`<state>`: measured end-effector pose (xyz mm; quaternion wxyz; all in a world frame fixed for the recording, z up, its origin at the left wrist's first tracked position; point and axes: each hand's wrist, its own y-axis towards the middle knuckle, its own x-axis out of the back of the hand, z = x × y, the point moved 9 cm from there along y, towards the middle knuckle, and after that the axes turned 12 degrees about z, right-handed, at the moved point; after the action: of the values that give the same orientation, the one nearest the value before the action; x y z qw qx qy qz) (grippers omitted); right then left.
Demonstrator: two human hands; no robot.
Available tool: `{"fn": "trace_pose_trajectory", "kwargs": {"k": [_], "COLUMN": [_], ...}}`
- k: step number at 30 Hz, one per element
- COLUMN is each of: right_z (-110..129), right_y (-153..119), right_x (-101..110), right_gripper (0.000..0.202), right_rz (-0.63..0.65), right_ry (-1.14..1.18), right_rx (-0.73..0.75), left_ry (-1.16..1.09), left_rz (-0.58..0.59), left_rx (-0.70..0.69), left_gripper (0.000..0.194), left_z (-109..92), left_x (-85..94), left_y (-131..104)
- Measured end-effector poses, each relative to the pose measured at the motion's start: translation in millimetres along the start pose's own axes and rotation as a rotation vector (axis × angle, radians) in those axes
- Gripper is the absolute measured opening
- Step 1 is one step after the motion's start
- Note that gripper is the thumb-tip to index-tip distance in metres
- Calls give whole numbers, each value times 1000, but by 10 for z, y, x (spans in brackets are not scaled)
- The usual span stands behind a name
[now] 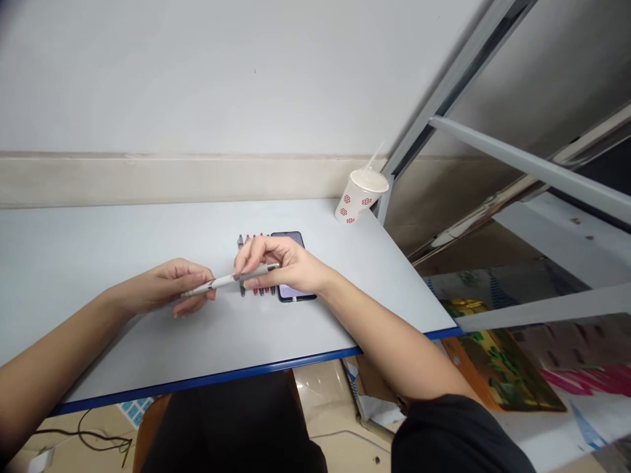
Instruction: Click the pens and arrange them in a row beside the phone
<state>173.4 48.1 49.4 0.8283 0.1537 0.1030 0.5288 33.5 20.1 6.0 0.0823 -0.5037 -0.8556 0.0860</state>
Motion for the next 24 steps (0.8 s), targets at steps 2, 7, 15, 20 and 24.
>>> {"fn": "trace_pose_trajectory", "kwargs": {"k": [2, 7, 15, 20, 24], "right_z": [-14, 54, 123, 133, 85], "right_y": [2, 27, 59, 47, 11], "right_x": [-29, -106, -271, -143, -11], "right_gripper": [27, 26, 31, 18, 13], "right_rz": [31, 102, 210, 33, -142], "right_ry": [42, 113, 136, 75, 75], "right_rx": [6, 34, 13, 107, 62], "left_ry": [46, 89, -181, -181, -55], "left_rz": [-52, 3, 251, 98, -105], "left_rx": [-12, 8, 42, 66, 59], "left_gripper": [50, 53, 49, 51, 50], "left_z": [-36, -96, 78, 207, 202], "left_x": [20, -73, -325, -156, 68], "left_y": [6, 36, 55, 28, -18]}}
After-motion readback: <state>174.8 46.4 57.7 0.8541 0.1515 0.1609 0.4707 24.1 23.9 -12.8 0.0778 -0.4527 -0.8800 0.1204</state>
